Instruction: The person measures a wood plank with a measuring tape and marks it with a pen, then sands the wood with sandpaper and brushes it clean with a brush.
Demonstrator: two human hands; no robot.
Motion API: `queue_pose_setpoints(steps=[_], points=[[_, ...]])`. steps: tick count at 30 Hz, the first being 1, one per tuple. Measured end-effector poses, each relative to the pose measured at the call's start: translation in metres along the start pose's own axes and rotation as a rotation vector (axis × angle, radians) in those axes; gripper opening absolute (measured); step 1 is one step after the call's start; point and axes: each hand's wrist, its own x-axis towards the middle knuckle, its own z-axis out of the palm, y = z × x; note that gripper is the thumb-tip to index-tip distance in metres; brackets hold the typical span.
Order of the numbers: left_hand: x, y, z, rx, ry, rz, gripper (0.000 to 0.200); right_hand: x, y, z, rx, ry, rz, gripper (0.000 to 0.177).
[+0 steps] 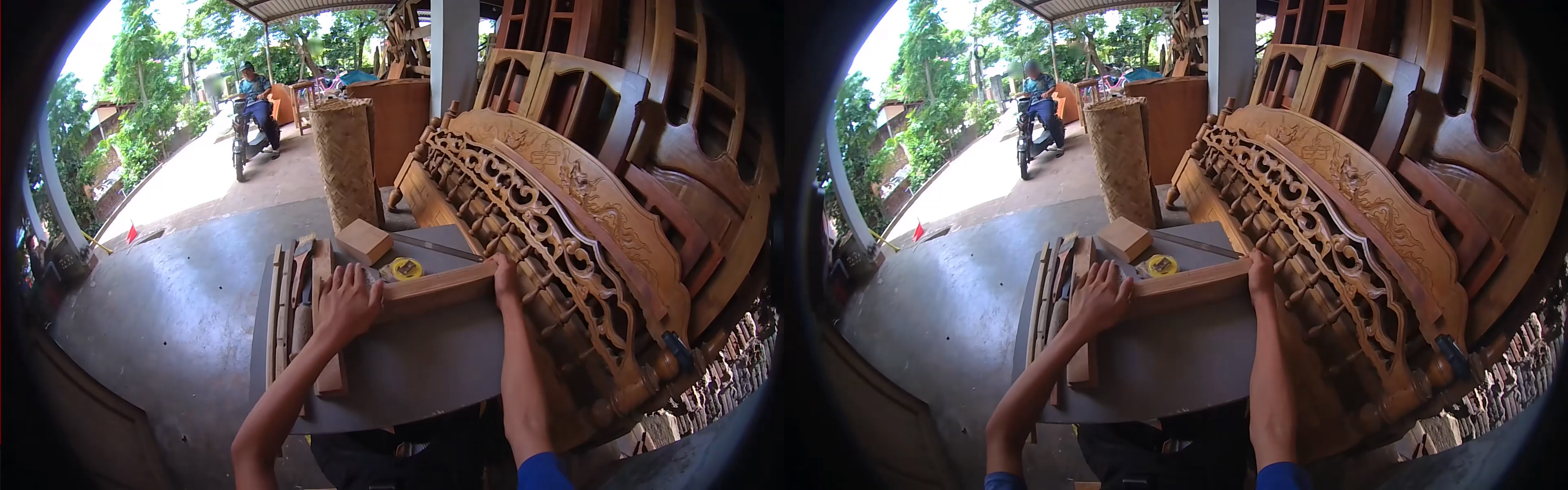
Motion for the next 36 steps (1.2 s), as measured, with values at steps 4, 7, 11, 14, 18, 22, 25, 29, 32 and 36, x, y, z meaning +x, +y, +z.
queue_pose_setpoints(steps=[4, 7, 11, 14, 18, 22, 25, 29, 32, 36], points=[[0.034, 0.120, -0.012, -0.105, 0.031, 0.074, 0.060, 0.008, 0.012, -0.004, -0.028, -0.025, -0.063, 0.030], [0.043, 0.167, 0.010, -0.171, 0.043, 0.234, 0.062, 0.011, 0.017, -0.013, -0.445, -0.041, -0.511, 0.030], [-0.009, 0.078, -0.031, -0.101, -0.062, 0.263, 0.065, 0.019, 0.023, -0.007, -0.092, -0.031, -0.120, 0.033], [-0.010, 0.031, -0.052, -0.088, -0.122, 0.163, 0.064, 0.002, -0.003, 0.001, -0.096, -0.008, -0.066, 0.032], [0.052, 0.107, -0.003, -0.178, -0.108, 0.276, 0.063, 0.004, 0.000, -0.003, -0.042, -0.029, -0.041, 0.027], [0.048, 0.142, -0.004, -0.214, -0.072, 0.429, 0.062, 0.024, 0.021, -0.008, 0.292, -0.147, 0.105, 0.029], [0.023, 0.065, -0.035, -0.214, -0.265, 0.460, 0.063, 0.011, 0.007, -0.002, -0.054, -0.045, -0.092, 0.032], [0.008, 0.006, -0.049, -0.186, -0.265, 0.488, 0.063, -0.008, -0.015, 0.010, -0.099, 0.064, -0.112, 0.033], [0.041, 0.059, -0.026, -0.235, -0.240, 0.504, 0.063, -0.006, -0.010, 0.004, -0.061, 0.004, -0.090, 0.031], [0.069, 0.135, 0.004, -0.260, -0.142, 0.537, 0.058, 0.017, 0.016, -0.004, 0.101, -0.057, 0.012, 0.026]])
